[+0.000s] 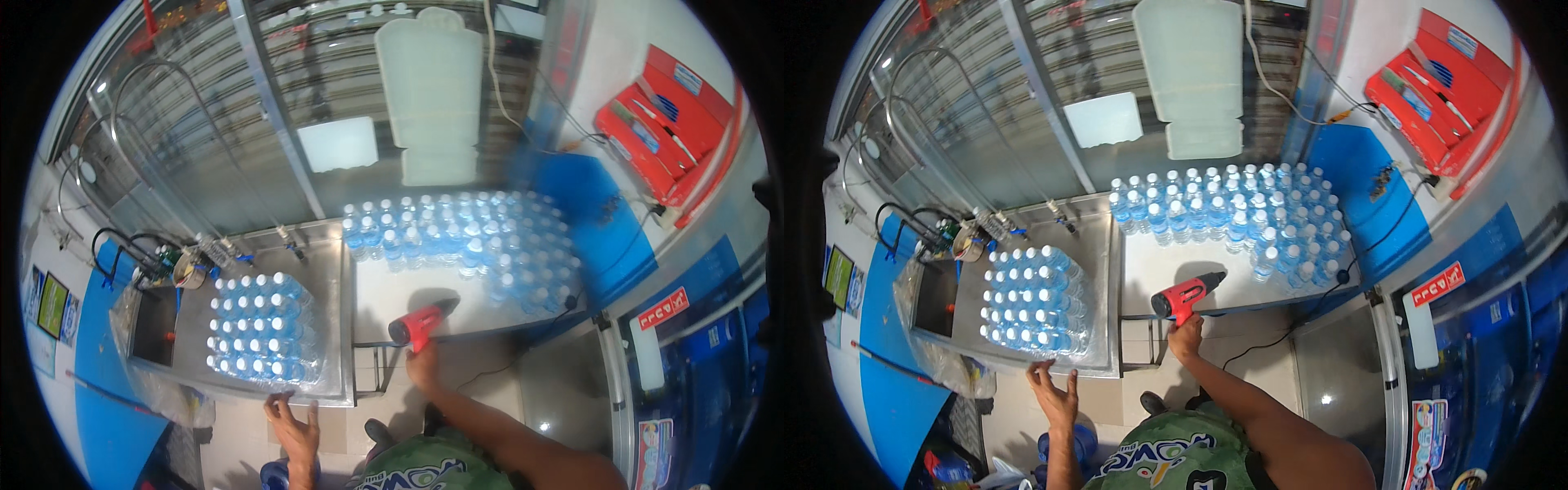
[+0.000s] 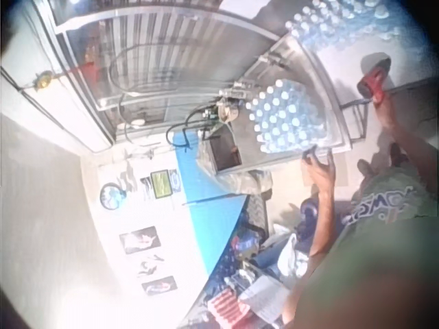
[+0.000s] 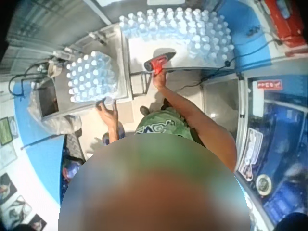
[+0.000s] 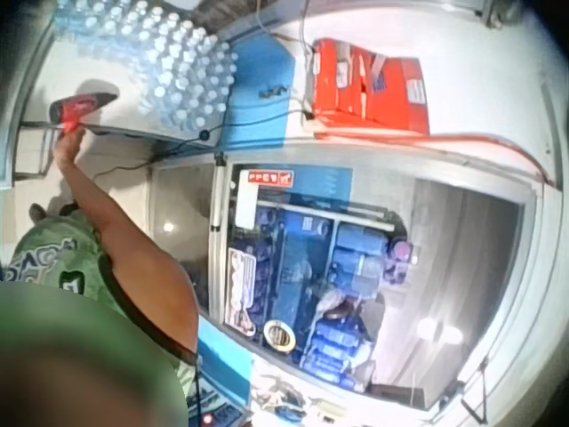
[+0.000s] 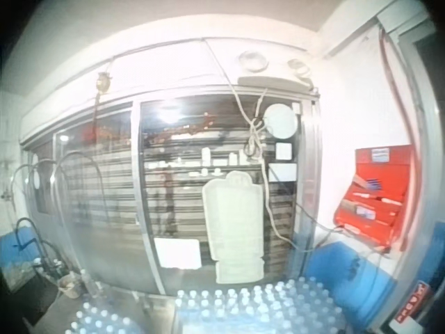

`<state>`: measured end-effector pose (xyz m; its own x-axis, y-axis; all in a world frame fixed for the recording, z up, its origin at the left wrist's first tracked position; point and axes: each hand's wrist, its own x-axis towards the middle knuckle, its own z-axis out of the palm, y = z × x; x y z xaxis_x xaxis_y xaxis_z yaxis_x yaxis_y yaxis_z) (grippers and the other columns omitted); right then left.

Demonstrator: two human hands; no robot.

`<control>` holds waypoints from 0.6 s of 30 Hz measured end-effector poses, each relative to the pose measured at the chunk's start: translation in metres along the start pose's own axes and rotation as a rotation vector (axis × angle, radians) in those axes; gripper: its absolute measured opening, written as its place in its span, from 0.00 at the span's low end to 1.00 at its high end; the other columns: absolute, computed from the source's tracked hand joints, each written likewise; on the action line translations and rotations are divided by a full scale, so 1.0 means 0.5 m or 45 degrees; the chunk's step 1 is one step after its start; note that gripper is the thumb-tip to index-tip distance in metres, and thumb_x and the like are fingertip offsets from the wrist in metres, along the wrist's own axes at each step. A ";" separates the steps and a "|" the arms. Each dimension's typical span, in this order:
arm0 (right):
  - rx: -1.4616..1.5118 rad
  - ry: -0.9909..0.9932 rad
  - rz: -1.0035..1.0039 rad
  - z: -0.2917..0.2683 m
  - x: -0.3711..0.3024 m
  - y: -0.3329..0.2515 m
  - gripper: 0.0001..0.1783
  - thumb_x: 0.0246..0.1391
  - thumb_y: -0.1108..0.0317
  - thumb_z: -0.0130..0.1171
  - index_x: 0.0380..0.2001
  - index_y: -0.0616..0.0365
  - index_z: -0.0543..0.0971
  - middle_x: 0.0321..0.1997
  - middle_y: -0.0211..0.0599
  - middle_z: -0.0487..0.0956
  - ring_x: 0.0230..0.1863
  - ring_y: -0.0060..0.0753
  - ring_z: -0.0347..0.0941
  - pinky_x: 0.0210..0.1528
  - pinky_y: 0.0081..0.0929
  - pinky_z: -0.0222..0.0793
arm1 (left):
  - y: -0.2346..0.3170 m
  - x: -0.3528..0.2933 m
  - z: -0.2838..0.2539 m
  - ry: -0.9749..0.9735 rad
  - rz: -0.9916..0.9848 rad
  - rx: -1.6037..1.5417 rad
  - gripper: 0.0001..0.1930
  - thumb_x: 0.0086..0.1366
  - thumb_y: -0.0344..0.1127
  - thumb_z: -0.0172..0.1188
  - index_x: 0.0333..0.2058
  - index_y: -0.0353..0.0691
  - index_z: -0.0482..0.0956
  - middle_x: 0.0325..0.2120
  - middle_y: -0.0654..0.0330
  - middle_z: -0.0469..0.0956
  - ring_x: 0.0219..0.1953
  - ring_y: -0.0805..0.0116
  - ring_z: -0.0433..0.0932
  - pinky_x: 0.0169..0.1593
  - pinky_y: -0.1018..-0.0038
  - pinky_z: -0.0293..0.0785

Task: The person ties a red-and-white striped plastic bag and places it on the floor. Then the person uses a red heat gun to shrink-wrap a tray of small water bottles on a stainless steel counter, moving the gun over the bottles to seal the plastic.

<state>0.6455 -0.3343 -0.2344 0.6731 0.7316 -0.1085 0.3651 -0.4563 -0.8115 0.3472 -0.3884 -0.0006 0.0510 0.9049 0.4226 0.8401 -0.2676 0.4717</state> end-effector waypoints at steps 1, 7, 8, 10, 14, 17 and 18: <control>0.009 0.021 0.016 0.024 0.014 -0.013 0.38 0.53 0.67 0.74 0.60 0.66 0.63 0.59 0.60 0.70 0.61 0.68 0.73 0.61 0.57 0.73 | 0.000 -0.025 -0.003 -0.024 -0.046 -0.034 0.28 0.58 0.33 0.77 0.55 0.35 0.76 0.53 0.40 0.68 0.56 0.36 0.71 0.60 0.48 0.70; -0.141 0.184 0.133 0.148 0.100 -0.066 0.42 0.51 0.65 0.77 0.61 0.66 0.62 0.61 0.60 0.69 0.62 0.65 0.72 0.62 0.58 0.74 | -0.016 -0.173 -0.027 -0.126 -0.386 -0.079 0.25 0.57 0.33 0.78 0.52 0.38 0.79 0.53 0.40 0.69 0.56 0.37 0.72 0.61 0.49 0.69; -0.167 0.180 0.176 0.159 0.119 -0.067 0.41 0.51 0.65 0.77 0.60 0.66 0.63 0.61 0.60 0.69 0.62 0.65 0.72 0.62 0.58 0.74 | -0.018 -0.193 -0.031 -0.101 -0.369 -0.072 0.24 0.57 0.33 0.78 0.52 0.39 0.80 0.53 0.41 0.69 0.56 0.38 0.73 0.60 0.50 0.71; -0.302 0.252 0.238 0.185 0.147 -0.070 0.40 0.52 0.63 0.77 0.59 0.67 0.64 0.60 0.60 0.69 0.61 0.65 0.72 0.61 0.57 0.75 | -0.023 -0.228 -0.036 -0.112 -0.432 -0.046 0.24 0.57 0.32 0.78 0.51 0.39 0.80 0.53 0.42 0.70 0.55 0.39 0.74 0.59 0.51 0.72; -0.453 0.353 0.209 0.220 0.179 -0.070 0.39 0.57 0.58 0.73 0.60 0.68 0.63 0.59 0.57 0.70 0.60 0.63 0.72 0.59 0.58 0.76 | -0.051 -0.271 -0.036 -0.182 -0.562 -0.143 0.23 0.57 0.31 0.77 0.51 0.40 0.80 0.52 0.44 0.70 0.50 0.42 0.76 0.53 0.54 0.77; -0.459 0.304 0.245 0.223 0.186 -0.069 0.38 0.60 0.53 0.70 0.61 0.67 0.65 0.58 0.55 0.70 0.61 0.62 0.72 0.58 0.58 0.77 | -0.087 -0.295 -0.035 -0.249 -0.528 -0.208 0.24 0.56 0.30 0.77 0.51 0.40 0.80 0.52 0.45 0.71 0.46 0.44 0.78 0.48 0.56 0.80; -0.488 0.290 0.266 0.222 0.186 -0.068 0.38 0.60 0.52 0.69 0.61 0.66 0.65 0.58 0.55 0.70 0.61 0.61 0.72 0.58 0.57 0.77 | -0.101 -0.301 -0.037 -0.289 -0.530 -0.204 0.22 0.57 0.31 0.77 0.50 0.40 0.80 0.51 0.45 0.71 0.47 0.45 0.77 0.48 0.58 0.80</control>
<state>0.6241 -0.1942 -0.2807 0.8651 0.4946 -0.0835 0.3888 -0.7663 -0.5115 0.2871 -0.5172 -0.0739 -0.1400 0.9901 0.0026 0.7216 0.1002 0.6851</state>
